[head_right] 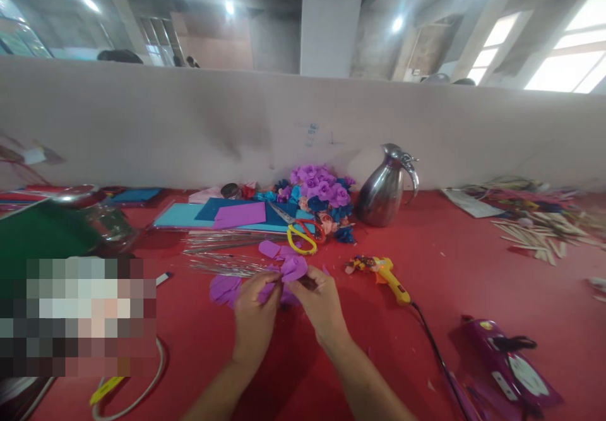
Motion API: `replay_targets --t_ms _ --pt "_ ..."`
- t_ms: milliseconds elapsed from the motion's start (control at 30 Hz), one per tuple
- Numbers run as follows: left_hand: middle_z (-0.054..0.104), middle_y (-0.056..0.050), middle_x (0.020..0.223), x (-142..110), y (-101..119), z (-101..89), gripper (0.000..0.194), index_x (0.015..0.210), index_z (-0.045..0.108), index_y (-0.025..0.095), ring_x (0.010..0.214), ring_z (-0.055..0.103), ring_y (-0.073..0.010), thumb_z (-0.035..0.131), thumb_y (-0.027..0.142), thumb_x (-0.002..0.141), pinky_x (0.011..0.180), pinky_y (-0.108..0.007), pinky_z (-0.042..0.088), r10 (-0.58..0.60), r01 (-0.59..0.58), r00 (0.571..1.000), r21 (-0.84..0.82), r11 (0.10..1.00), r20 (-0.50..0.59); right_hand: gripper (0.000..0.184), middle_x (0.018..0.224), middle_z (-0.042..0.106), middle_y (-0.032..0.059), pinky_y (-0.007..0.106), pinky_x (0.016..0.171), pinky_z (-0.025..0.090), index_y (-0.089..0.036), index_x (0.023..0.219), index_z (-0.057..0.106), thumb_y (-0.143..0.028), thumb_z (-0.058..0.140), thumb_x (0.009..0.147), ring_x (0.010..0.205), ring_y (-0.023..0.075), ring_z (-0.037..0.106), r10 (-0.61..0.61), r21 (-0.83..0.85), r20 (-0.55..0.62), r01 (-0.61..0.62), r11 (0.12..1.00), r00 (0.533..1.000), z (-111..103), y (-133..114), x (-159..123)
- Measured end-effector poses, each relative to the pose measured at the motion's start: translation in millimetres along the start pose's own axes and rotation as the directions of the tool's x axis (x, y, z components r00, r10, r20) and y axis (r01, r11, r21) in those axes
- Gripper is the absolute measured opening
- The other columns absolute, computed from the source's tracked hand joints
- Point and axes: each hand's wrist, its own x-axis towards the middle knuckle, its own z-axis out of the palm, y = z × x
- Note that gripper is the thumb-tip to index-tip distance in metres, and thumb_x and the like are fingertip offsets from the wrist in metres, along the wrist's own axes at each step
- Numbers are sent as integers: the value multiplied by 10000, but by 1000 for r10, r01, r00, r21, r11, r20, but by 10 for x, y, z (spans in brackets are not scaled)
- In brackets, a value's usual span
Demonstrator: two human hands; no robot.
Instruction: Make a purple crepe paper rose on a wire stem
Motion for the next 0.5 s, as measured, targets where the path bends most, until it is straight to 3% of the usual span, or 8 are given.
replay_targets --t_ms 100,333,500 --pt "723 -43 814 4 6 -7 117 780 689 226 790 642 -217 574 206 775 745 -358 453 37 -37 999 39 999 -4 249 828 729 37 362 803 481 -212 870 744 -302 751 637 798 223 640 -11 -8 15 11 1000 1000 -7 -12 -4" --pt "732 -29 824 4 31 -22 141 812 684 228 798 654 -203 552 178 814 771 -359 411 190 -190 982 148 971 10 138 724 709 10 299 700 469 -209 779 745 -248 721 649 702 185 612 4 -9 26 -4 1000 1000 -9 -12 -10" --pt "734 -27 814 7 46 -27 153 801 681 238 776 650 -200 543 173 811 792 -367 399 199 -201 980 148 968 24 137 721 706 9 310 715 474 -218 765 748 -276 749 641 703 184 614 -16 -4 25 17 1000 1000 -22 -19 4"
